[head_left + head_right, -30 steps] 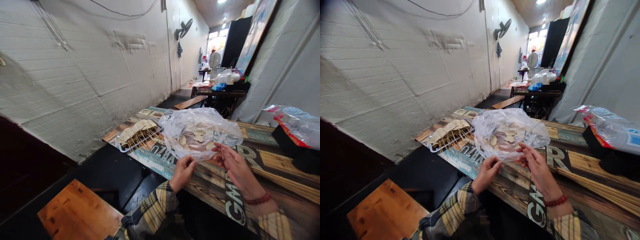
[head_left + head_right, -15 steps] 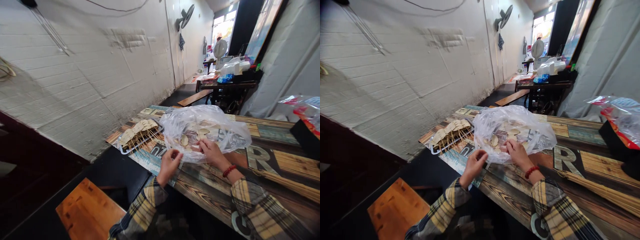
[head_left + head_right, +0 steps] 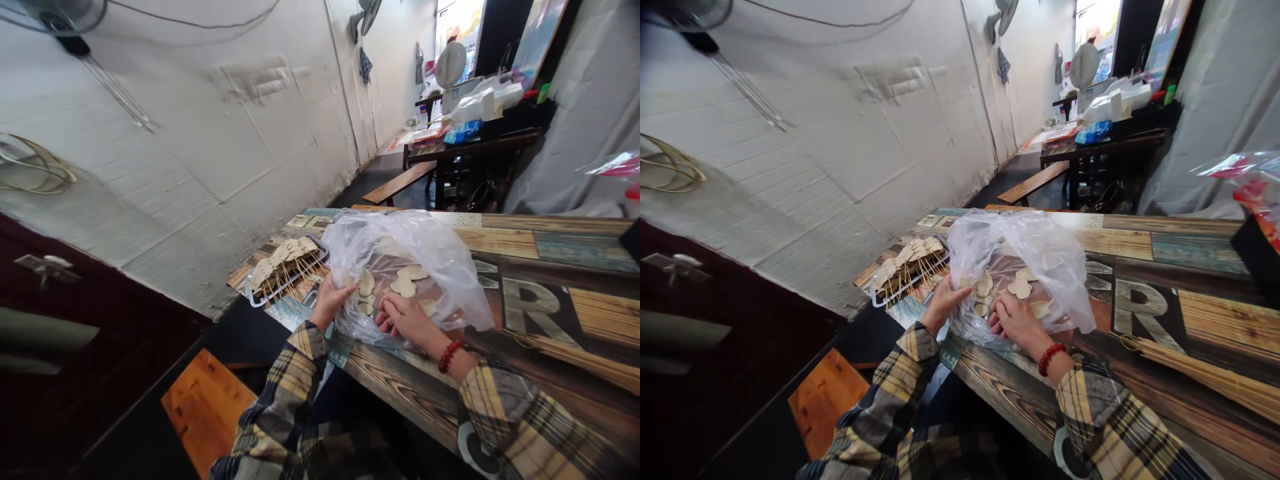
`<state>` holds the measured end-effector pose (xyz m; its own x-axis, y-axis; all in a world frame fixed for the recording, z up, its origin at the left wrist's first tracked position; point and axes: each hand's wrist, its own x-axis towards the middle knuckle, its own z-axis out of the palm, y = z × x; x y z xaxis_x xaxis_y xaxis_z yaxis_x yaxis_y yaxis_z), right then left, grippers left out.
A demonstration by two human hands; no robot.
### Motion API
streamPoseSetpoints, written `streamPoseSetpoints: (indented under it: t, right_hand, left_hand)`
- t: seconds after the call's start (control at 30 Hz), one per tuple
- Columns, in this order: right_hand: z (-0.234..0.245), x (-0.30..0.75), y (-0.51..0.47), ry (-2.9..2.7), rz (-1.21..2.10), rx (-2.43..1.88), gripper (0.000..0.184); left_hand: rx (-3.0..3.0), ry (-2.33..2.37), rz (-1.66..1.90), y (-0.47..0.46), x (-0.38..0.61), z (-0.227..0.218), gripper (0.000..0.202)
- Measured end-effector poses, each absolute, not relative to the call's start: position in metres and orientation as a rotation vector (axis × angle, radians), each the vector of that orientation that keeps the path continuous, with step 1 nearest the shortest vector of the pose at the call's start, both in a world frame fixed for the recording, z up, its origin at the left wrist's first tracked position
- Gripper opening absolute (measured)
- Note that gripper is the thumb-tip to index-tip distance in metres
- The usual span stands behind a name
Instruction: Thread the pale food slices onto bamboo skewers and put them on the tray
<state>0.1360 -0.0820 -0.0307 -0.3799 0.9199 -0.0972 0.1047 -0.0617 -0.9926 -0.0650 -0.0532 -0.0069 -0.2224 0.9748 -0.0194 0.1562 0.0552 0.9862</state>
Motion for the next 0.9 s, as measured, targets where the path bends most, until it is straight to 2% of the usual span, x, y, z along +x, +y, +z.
streamPoseSetpoints:
  t: [0.13,0.4,0.7,0.9]
  right_hand:
    - [-0.031,0.137,-0.082,-1.457,1.523,-1.110,0.018]
    - [-0.038,0.142,-0.072,-1.349,1.424,-1.120,0.017]
    - [-0.047,0.142,-0.068,-1.392,1.349,-1.070,0.021]
    - [-0.049,0.142,-0.065,-1.356,1.314,-1.064,0.022]
  left_hand:
    - [0.900,1.283,1.179,-0.063,-0.063,-0.001,0.040]
    - [0.825,1.039,1.177,-0.071,-0.049,0.017,0.036]
    - [0.849,1.140,1.303,-0.068,-0.027,0.030,0.037]
    - [0.875,1.304,1.302,-0.060,-0.029,0.018,0.036]
